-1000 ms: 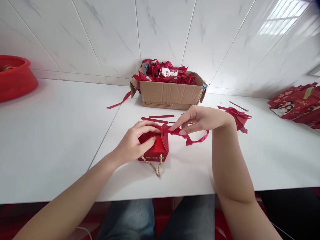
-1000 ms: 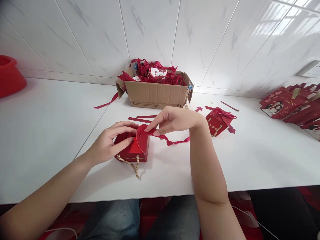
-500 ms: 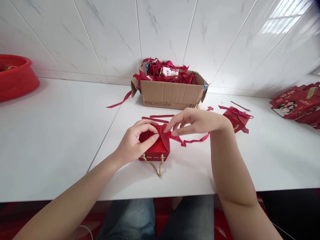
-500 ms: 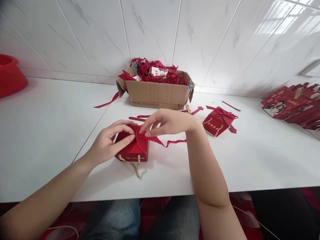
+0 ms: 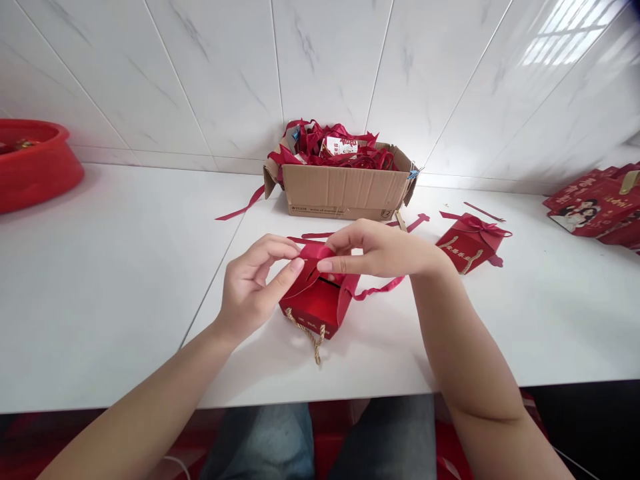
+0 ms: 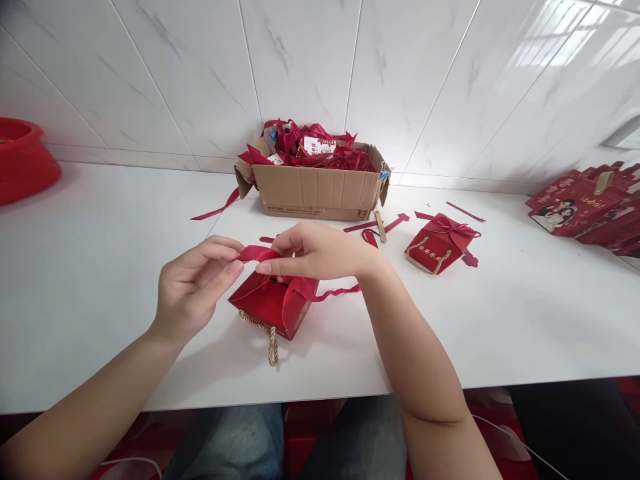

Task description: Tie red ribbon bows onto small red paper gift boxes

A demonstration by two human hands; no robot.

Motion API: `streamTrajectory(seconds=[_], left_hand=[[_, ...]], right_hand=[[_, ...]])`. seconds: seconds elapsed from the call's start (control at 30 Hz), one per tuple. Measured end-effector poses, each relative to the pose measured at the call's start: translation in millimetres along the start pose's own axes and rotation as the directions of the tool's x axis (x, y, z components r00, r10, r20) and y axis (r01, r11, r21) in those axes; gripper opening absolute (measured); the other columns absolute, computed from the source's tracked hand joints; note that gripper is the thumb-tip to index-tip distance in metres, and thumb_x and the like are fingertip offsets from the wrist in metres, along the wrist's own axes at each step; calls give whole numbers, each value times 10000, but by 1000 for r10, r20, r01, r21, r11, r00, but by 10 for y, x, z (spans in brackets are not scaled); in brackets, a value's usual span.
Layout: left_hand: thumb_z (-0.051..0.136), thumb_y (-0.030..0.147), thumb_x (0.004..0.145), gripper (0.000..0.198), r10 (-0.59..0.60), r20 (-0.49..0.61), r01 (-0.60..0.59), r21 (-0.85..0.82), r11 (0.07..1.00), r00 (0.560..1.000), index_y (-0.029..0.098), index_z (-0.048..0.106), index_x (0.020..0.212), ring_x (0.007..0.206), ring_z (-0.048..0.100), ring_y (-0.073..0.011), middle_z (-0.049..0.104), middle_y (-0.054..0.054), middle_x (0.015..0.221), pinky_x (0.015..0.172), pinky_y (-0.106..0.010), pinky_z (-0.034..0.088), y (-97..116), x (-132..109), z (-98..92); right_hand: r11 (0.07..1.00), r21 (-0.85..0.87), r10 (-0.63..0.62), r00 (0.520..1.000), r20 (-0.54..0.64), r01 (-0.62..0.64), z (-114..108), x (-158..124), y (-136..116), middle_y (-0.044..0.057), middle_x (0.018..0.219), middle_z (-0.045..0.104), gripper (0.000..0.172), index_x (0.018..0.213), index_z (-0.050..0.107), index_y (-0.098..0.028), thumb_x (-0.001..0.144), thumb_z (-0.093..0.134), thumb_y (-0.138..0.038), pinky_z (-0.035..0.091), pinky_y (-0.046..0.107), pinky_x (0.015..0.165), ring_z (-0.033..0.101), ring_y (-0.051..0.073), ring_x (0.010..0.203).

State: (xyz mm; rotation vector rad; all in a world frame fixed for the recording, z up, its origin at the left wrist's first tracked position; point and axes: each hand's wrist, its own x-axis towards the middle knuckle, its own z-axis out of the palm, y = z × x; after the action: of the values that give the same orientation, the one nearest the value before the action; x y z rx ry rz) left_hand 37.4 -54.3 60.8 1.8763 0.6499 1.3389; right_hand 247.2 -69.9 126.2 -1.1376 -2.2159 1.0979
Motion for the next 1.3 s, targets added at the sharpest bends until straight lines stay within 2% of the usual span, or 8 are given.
streamTrajectory(seconds=[0.17, 0.3, 0.37, 0.53, 0.73, 0.87, 0.97, 1.3], left_hand=[[615, 159, 815, 70, 179, 116, -194, 134, 972, 977, 227, 630, 821, 812, 613, -166, 637, -20, 873, 752, -338, 513, -31, -16, -3], [673, 212, 746, 119, 311, 292, -410, 395, 822, 904, 232, 673, 864, 797, 607, -189, 655, -46, 897, 724, -347, 510, -105, 51, -96], [689, 249, 726, 186, 309, 344, -441, 428, 789, 887, 221, 675, 910, 792, 611, -192, 663, -58, 896, 715, -343, 520, -135, 78, -143], [640, 269, 767, 88, 175, 238, -271, 474, 838, 955, 232, 663, 844, 649, 621, -153, 689, -13, 769, 636, -298, 535, -162, 61, -158], [630, 272, 786, 138, -14, -54, 33, 377, 925, 998, 208, 652, 906, 656, 655, -145, 704, 0, 752, 632, -265, 552, -147, 54, -106], [632, 263, 784, 109, -54, -67, 74, 341, 937, 996, 212, 641, 880, 670, 650, -140, 691, 5, 727, 623, -248, 547, -157, 76, -105], [628, 265, 790, 104, -68, -61, 84, 322, 943, 996, 218, 641, 881, 673, 646, -141, 695, 3, 745, 615, -248, 541, -163, 78, -109], [631, 251, 766, 59, -234, -110, 251, 188, 950, 966, 204, 628, 802, 672, 623, -139, 685, -3, 739, 589, -245, 499, -105, 109, -56]], right_hand=[[991, 103, -80, 995, -67, 87, -18, -33, -51, 6, 728, 620, 370, 807, 651, -155, 827, 605, -522, 412, 230, 593, 519, 99, 660], [994, 77, -77, 994, -74, 82, -40, -66, -55, 13, 730, 659, 326, 821, 686, -157, 829, 619, -476, 441, 242, 616, 551, 107, 664], [993, 84, -75, 994, -86, 82, -49, -77, -52, 26, 790, 690, 287, 844, 692, -160, 825, 635, -441, 471, 252, 659, 594, 123, 717], [984, 130, -118, 992, -48, 123, -37, -63, -37, 26, 837, 700, 213, 920, 665, -173, 809, 672, -353, 512, 269, 715, 642, 143, 781], [983, -84, -179, 961, -211, 165, -50, -104, 0, 32, 883, 691, 166, 1008, 638, -195, 876, 553, -252, 506, 300, 745, 632, 154, 818], [965, -191, -191, 981, -42, 180, -189, -261, 29, 41, 1111, 670, 243, 1068, 661, -240, 874, 522, -196, 486, 312, 830, 595, 175, 1024], [963, -161, -203, 975, 87, 215, -230, -293, 27, 42, 1141, 657, 247, 1087, 663, -243, 854, 583, -241, 470, 302, 850, 581, 169, 1037], [988, -154, -34, 984, -176, 6, 0, -54, -8, -13, 707, 585, 179, 735, 581, -169, 833, 600, -317, 380, 251, 605, 498, 100, 642]])
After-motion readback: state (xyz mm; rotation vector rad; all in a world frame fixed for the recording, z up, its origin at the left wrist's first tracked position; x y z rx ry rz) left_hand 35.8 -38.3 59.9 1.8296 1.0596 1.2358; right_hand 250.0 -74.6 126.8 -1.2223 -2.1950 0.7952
